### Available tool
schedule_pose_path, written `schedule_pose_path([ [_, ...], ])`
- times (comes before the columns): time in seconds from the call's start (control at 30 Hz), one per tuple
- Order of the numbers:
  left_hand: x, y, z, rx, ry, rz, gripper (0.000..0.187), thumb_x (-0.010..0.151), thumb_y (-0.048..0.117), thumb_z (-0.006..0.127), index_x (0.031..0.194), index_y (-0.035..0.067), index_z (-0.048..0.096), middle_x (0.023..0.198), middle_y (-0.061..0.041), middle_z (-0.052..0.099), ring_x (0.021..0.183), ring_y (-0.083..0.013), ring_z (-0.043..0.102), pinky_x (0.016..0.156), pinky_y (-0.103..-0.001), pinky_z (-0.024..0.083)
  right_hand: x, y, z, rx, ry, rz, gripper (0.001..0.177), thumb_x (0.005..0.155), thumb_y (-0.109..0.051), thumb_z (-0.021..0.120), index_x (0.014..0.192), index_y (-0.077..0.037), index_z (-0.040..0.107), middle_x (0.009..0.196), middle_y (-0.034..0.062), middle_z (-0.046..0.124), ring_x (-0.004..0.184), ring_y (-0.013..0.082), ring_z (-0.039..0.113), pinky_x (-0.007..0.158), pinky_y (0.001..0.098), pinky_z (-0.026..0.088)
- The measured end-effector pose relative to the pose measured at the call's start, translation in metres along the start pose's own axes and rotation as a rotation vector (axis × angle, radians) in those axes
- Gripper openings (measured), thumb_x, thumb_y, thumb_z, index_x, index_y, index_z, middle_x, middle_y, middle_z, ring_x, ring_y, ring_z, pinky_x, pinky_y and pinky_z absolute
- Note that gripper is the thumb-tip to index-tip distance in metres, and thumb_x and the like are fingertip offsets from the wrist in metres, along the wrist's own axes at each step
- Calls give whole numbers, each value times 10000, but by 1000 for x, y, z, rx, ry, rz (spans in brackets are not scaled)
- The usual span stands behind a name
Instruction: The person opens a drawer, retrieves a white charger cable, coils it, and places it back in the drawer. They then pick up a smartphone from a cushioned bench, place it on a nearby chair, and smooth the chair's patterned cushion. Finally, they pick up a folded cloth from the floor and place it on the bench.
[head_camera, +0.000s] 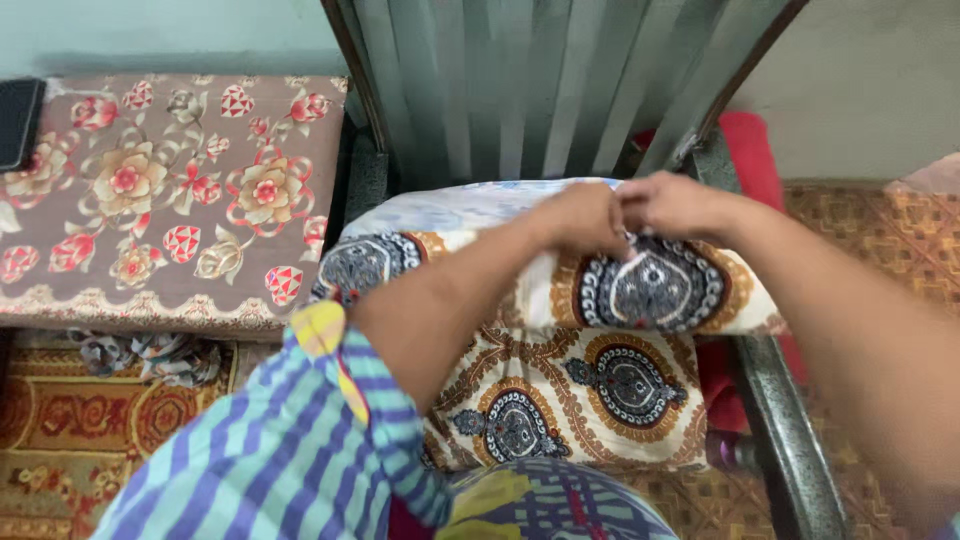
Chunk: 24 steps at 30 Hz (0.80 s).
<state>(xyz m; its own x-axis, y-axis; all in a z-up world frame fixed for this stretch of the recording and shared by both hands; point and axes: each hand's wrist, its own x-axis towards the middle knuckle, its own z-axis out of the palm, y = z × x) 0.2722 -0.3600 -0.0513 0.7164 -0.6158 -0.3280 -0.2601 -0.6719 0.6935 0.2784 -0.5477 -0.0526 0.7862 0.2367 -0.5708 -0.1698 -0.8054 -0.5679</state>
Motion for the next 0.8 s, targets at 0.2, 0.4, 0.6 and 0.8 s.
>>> schedule_pose_path([
  [0.2, -79, 16, 56, 113, 289, 192, 211, 868, 401, 701, 944, 215, 765, 956, -12, 753, 742, -190, 745, 681, -371, 599, 19, 10, 27, -385, -318, -86, 494, 764, -153, 729, 1256, -111, 696, 1172, 142, 775, 1083, 242, 717, 975, 399, 544],
  [0.4, -98, 14, 65, 46, 723, 387, 183, 917, 313, 698, 1048, 195, 747, 922, -79, 753, 872, -310, 716, 769, -467, 567, 13, 21, 62, -187, -244, 25, 455, 825, -254, 661, 1250, -97, 703, 1160, 150, 775, 1032, 226, 720, 926, 386, 554],
  [0.6, -95, 4, 75, 152, 719, 438, 119, 937, 237, 669, 1023, 166, 710, 872, -50, 732, 863, -267, 726, 806, -441, 571, 38, 33, 67, -8, -144, 78, 465, 886, -355, 593, 1244, -83, 711, 1148, 158, 774, 982, 209, 723, 877, 373, 563],
  [0.8, -83, -3, 58, 95, 743, 320, 100, 908, 243, 667, 963, 171, 709, 851, -62, 728, 806, -263, 721, 741, -426, 567, 36, 38, 41, 124, -106, 133, 521, 947, -456, 525, 1238, -68, 718, 1136, 166, 774, 931, 193, 726, 828, 360, 573],
])
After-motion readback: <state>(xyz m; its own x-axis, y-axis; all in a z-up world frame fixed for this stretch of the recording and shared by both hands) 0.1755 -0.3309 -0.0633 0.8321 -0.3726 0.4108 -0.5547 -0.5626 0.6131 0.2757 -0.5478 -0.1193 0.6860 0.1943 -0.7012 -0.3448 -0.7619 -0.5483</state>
